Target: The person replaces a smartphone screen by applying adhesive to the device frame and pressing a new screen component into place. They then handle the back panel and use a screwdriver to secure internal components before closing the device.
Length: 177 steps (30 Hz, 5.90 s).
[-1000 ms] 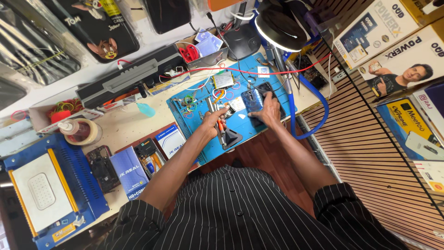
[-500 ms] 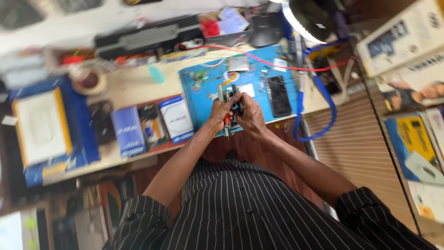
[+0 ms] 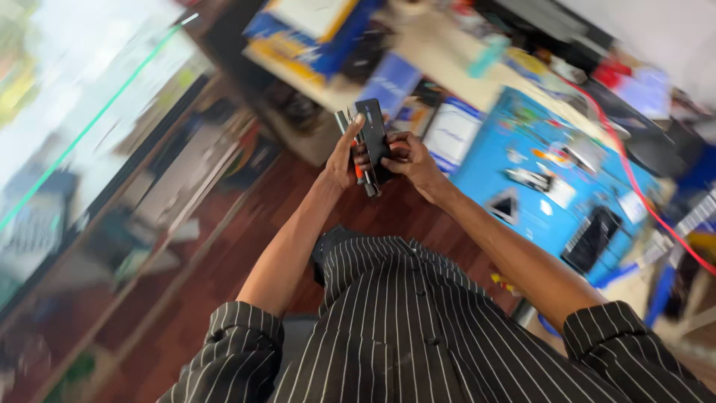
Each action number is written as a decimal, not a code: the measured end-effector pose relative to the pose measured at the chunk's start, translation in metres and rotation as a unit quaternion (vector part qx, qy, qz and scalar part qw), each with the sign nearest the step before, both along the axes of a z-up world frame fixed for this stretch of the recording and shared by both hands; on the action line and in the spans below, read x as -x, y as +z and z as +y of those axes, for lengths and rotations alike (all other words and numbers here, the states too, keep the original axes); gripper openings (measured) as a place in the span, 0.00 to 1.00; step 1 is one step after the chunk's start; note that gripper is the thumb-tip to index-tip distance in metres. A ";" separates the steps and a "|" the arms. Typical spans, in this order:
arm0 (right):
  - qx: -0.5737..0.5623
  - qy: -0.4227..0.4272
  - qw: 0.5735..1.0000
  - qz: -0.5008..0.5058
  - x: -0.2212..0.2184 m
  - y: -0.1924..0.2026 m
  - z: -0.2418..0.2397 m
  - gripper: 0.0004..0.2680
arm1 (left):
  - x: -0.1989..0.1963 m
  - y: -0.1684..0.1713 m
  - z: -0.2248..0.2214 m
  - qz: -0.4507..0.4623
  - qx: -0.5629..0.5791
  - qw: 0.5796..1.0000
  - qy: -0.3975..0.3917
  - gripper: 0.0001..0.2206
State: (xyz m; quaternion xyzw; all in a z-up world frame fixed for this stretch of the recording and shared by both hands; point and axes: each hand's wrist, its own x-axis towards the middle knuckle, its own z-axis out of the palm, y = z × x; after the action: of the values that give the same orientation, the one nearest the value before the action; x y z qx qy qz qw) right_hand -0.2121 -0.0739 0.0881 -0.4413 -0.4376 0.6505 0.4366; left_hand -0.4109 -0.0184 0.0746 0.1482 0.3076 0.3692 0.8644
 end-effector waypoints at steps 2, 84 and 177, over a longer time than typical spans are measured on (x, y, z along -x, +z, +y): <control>0.025 0.041 0.999 0.021 0.056 -0.006 0.015 0.20 | 0.061 -0.002 -0.017 0.040 -0.031 0.996 0.075 0.17; 0.208 -0.482 0.767 0.368 -0.115 0.018 -0.139 0.21 | -0.252 -0.002 -0.074 0.034 -0.015 0.991 -0.132 0.13; 0.220 -0.626 0.625 -0.411 -0.296 0.029 -0.339 0.41 | -0.509 -0.002 -0.205 0.046 -0.144 0.757 -0.636 0.23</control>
State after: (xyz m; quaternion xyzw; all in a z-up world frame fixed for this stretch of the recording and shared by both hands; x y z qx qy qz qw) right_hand 0.0840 -0.4133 0.1171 -0.9131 -0.0340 0.0482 0.4035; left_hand 0.0979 -0.2229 0.0731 0.4495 0.1252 -0.2332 0.8532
